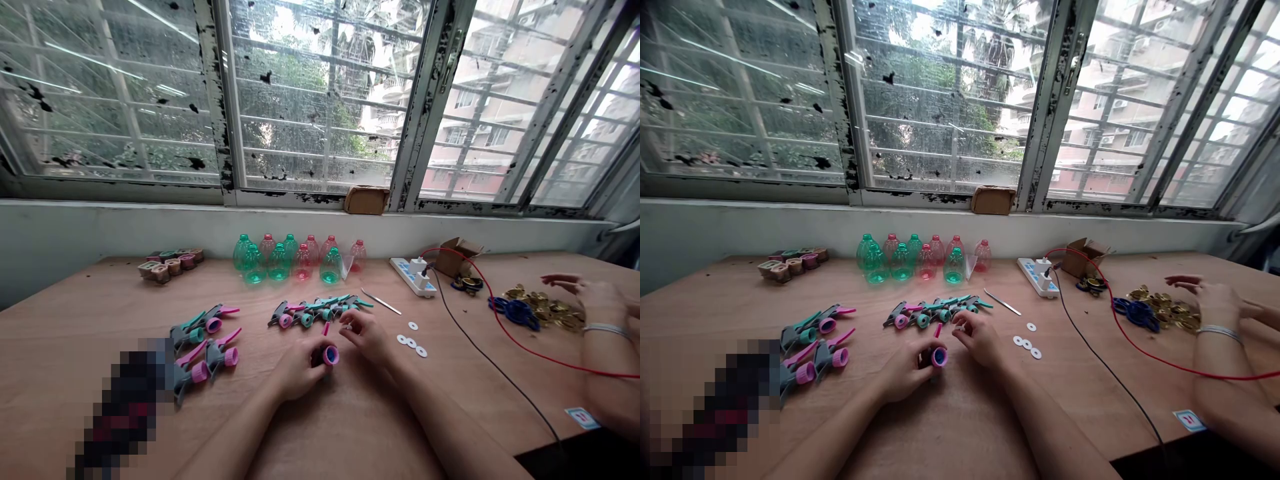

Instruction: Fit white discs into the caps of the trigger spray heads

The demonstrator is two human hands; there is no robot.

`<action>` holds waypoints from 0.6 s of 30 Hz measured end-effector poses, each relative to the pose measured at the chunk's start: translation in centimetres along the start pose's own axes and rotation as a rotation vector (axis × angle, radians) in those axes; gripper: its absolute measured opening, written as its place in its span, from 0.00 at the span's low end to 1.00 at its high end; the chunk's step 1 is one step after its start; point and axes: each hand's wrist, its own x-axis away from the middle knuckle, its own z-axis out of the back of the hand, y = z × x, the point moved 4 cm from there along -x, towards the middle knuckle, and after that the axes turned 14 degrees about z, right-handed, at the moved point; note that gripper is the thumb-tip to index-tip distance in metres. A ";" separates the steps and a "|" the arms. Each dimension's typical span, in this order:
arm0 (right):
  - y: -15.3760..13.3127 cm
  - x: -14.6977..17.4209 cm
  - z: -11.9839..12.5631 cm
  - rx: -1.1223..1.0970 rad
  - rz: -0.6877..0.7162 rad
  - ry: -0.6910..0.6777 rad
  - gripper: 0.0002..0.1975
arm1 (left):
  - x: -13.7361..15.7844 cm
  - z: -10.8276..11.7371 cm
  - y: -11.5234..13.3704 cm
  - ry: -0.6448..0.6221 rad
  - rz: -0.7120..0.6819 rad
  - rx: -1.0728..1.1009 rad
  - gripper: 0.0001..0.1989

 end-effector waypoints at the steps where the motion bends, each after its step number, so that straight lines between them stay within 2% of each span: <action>1: -0.2 -0.1 0.1 -0.006 0.005 0.008 0.05 | 0.0 0.0 0.1 0.003 -0.006 -0.003 0.13; 7: -1.1 -0.1 -0.3 -0.116 0.004 0.032 0.07 | -0.1 0.2 0.1 0.025 -0.010 0.010 0.13; 18: -0.1 0.4 -0.8 -0.242 -0.091 0.006 0.12 | -0.2 0.1 -0.1 0.025 0.020 0.030 0.13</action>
